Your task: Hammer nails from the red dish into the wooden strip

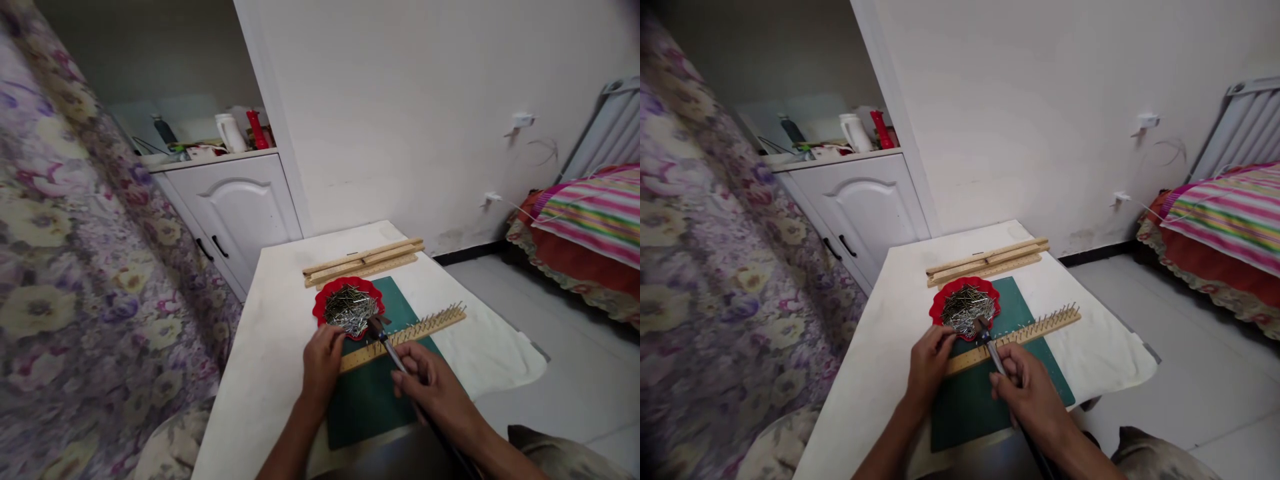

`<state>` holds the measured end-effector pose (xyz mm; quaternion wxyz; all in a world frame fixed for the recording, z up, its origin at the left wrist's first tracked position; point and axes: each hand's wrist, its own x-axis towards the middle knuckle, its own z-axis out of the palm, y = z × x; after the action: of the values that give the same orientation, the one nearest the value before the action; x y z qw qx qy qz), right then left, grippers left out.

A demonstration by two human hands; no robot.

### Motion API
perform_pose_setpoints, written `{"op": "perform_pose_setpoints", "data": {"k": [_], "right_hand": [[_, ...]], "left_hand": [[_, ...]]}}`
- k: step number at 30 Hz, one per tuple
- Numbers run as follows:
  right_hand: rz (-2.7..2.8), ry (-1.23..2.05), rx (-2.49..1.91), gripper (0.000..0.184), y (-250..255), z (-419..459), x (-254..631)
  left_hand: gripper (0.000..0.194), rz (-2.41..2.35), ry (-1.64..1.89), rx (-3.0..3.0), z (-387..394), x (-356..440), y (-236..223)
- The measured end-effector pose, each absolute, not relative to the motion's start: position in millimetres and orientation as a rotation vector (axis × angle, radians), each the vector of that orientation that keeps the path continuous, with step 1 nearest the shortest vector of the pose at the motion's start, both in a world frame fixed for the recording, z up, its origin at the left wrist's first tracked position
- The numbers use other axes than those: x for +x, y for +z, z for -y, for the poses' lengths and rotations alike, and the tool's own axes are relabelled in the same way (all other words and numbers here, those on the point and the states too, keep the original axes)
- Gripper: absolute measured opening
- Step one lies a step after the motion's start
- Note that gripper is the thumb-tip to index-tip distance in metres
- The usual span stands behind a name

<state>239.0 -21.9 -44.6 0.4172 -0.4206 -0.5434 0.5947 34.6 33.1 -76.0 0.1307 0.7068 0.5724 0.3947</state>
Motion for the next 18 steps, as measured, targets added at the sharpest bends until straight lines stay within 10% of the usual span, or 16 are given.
{"op": "perform_pose_setpoints", "data": {"k": [18], "right_hand": [[1.367,1.468,-1.089,0.008,-45,21,238]], "left_hand": [[0.021,-1.346,0.402,2.424,-112,14,-34]]}}
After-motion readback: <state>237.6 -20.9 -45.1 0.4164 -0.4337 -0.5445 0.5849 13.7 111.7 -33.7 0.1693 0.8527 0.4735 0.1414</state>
